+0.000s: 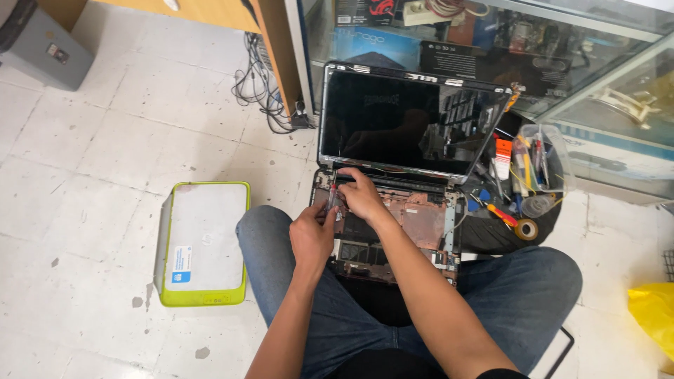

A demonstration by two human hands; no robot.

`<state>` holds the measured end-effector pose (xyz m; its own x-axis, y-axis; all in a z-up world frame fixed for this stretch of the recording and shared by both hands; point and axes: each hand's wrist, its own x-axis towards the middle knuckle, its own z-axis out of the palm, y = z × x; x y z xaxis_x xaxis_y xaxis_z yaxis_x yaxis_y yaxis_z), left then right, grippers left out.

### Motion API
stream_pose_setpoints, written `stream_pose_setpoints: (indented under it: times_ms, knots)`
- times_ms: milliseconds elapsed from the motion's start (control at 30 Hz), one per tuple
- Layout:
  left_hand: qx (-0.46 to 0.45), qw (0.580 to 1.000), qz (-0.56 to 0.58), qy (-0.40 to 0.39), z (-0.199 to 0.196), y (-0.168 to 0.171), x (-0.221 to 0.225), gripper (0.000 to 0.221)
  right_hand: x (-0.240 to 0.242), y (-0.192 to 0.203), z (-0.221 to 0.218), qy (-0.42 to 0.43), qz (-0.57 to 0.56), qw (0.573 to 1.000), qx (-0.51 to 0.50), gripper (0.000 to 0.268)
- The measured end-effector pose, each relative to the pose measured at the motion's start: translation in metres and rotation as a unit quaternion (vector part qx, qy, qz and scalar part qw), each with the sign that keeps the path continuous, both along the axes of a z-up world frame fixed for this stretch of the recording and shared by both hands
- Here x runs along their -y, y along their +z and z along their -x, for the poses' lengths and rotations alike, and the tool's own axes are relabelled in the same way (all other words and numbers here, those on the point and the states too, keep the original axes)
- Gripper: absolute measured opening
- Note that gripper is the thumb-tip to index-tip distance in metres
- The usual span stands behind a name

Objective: Disassembling a laptop by removing screws from the hinges and disconnecting internal cables to remove the screen.

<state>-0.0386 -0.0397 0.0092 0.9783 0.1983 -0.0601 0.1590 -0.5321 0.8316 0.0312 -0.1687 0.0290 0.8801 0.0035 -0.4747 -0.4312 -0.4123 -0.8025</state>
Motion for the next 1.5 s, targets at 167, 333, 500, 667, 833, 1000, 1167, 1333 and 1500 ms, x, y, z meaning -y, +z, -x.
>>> stream_pose_setpoints:
  times_ms: [167, 333, 500, 667, 833, 1000, 1167, 1333, 1500]
  knots:
    - [0.0, 0.999, 0.043, -0.027, 0.014, 0.009, 0.025, 0.036, 0.037, -0.026, 0.013, -0.053, -0.003, 0.998, 0.026, 0.047]
    - [0.004, 0.995, 0.035, -0.095, 0.025, -0.005, 0.079, 0.035, 0.093, -0.022, 0.052, -0.146, 0.002, 0.987, 0.059, 0.049]
    - [0.038, 0.981, 0.04, -0.187, 0.037, -0.023, 0.14, 0.033, 0.163, -0.049, 0.085, -0.249, 0.038, 0.966, 0.055, 0.056]
    - [0.072, 0.967, 0.027, -0.243, 0.039, -0.043, 0.201, 0.032, 0.232, -0.1, 0.094, -0.347, -0.022, 0.934, 0.08, 0.057]
    - [0.061, 0.966, 0.029, -0.251, 0.039, -0.071, 0.235, 0.03, 0.262, -0.132, 0.092, -0.373, -0.022, 0.924, 0.087, 0.055]
    - [0.055, 0.966, 0.003, -0.251, 0.04, -0.079, 0.243, 0.031, 0.268, -0.145, 0.088, -0.411, -0.036, 0.91, 0.044, 0.051]
    - [0.033, 0.969, 0.013, -0.243, 0.041, -0.074, 0.244, 0.03, 0.262, -0.132, 0.087, -0.427, -0.033, 0.903, 0.032, 0.053]
    - [0.016, 0.972, 0.016, -0.234, 0.041, -0.071, 0.243, 0.032, 0.257, -0.122, 0.09, -0.426, -0.03, 0.903, 0.037, 0.056]
    - [0.005, 0.972, 0.029, -0.233, 0.042, -0.07, 0.241, 0.032, 0.258, -0.123, 0.093, -0.424, -0.028, 0.903, 0.056, 0.064]
